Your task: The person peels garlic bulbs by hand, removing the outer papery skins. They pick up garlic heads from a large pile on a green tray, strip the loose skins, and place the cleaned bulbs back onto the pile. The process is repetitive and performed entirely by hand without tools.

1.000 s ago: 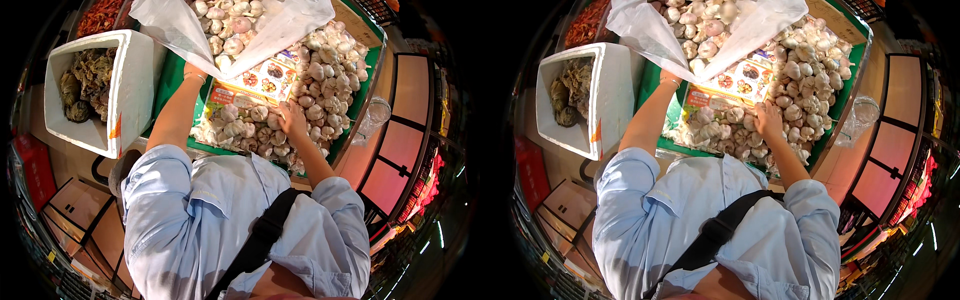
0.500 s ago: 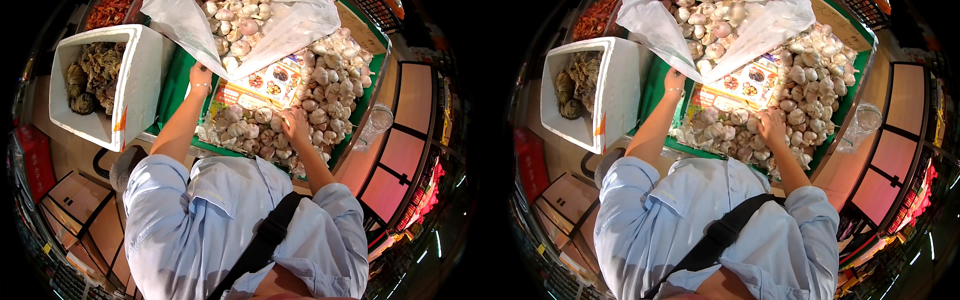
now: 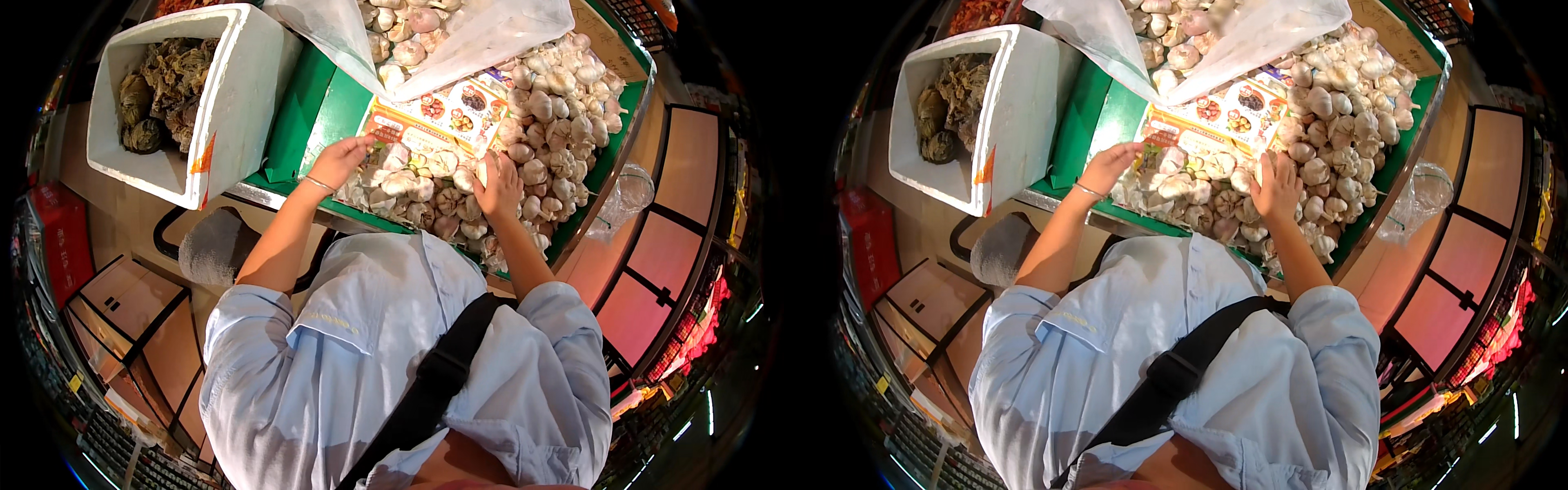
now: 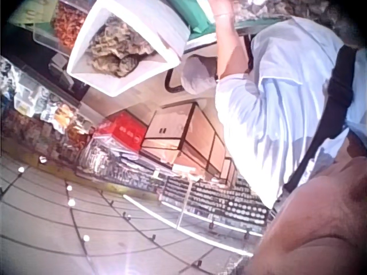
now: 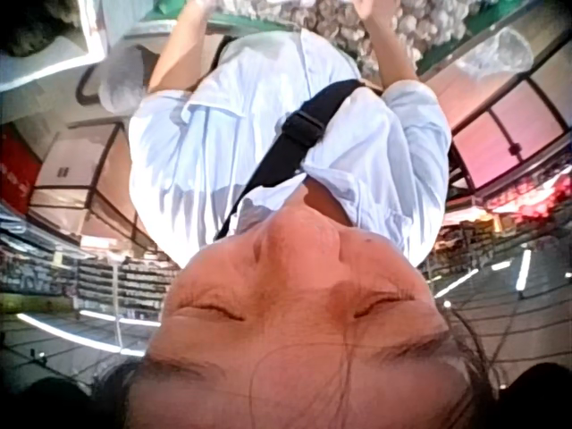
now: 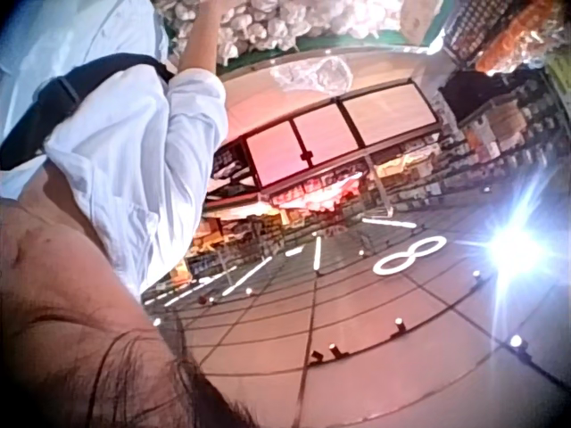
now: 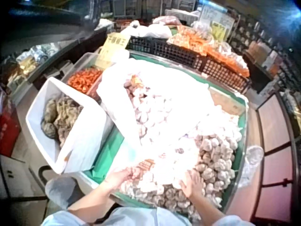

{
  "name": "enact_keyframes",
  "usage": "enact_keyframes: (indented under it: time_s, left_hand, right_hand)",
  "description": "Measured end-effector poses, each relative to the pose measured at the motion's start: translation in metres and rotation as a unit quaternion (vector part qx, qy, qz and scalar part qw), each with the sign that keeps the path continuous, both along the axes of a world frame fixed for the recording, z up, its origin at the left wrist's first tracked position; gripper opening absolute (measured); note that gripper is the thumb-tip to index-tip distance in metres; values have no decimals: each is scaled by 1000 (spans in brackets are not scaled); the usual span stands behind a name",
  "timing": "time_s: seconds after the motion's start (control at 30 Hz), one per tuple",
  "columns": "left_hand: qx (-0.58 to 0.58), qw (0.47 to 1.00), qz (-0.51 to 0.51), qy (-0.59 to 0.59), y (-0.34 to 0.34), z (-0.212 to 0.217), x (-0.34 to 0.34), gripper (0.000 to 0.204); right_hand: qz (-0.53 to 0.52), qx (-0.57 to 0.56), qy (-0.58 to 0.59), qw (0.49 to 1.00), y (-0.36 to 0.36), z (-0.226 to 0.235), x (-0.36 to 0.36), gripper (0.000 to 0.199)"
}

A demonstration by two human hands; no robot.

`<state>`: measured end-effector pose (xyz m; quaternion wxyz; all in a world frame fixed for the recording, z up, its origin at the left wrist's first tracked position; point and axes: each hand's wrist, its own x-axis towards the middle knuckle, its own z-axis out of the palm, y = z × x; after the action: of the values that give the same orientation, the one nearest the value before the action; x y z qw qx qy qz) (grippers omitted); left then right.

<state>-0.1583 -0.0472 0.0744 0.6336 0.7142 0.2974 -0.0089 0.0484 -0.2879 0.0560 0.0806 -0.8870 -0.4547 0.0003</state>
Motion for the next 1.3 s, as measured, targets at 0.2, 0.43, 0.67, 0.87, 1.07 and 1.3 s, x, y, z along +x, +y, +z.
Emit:
enact_keyframes:
  time_s: [0.2,0.43,0.67,0.87,1.07,1.3]
  left_hand:
    - [340,940,-31,20,-53,-49,19,38]
    - [331,925,-93,159,-54,-55,63,39]
    - [-521,847,97,-43,-47,-19,58,27]
    - [-539,835,27,-105,-73,29,69,47]
    - [-271,948,-77,-150,-97,46,75,64]
    - [-14,986,-32,-166,-106,47,74,51]
  right_hand:
    - [76,-53,116,989,1,-7,12,47]
    - [-243,219,720,613,18,24,15,41]
    - [-163,329,890,271,5,45,1,43]
    - [-138,241,886,371,3,50,-7,33]
    - [-95,82,806,578,10,56,-11,32]
    - [-121,255,833,476,13,73,-16,31]
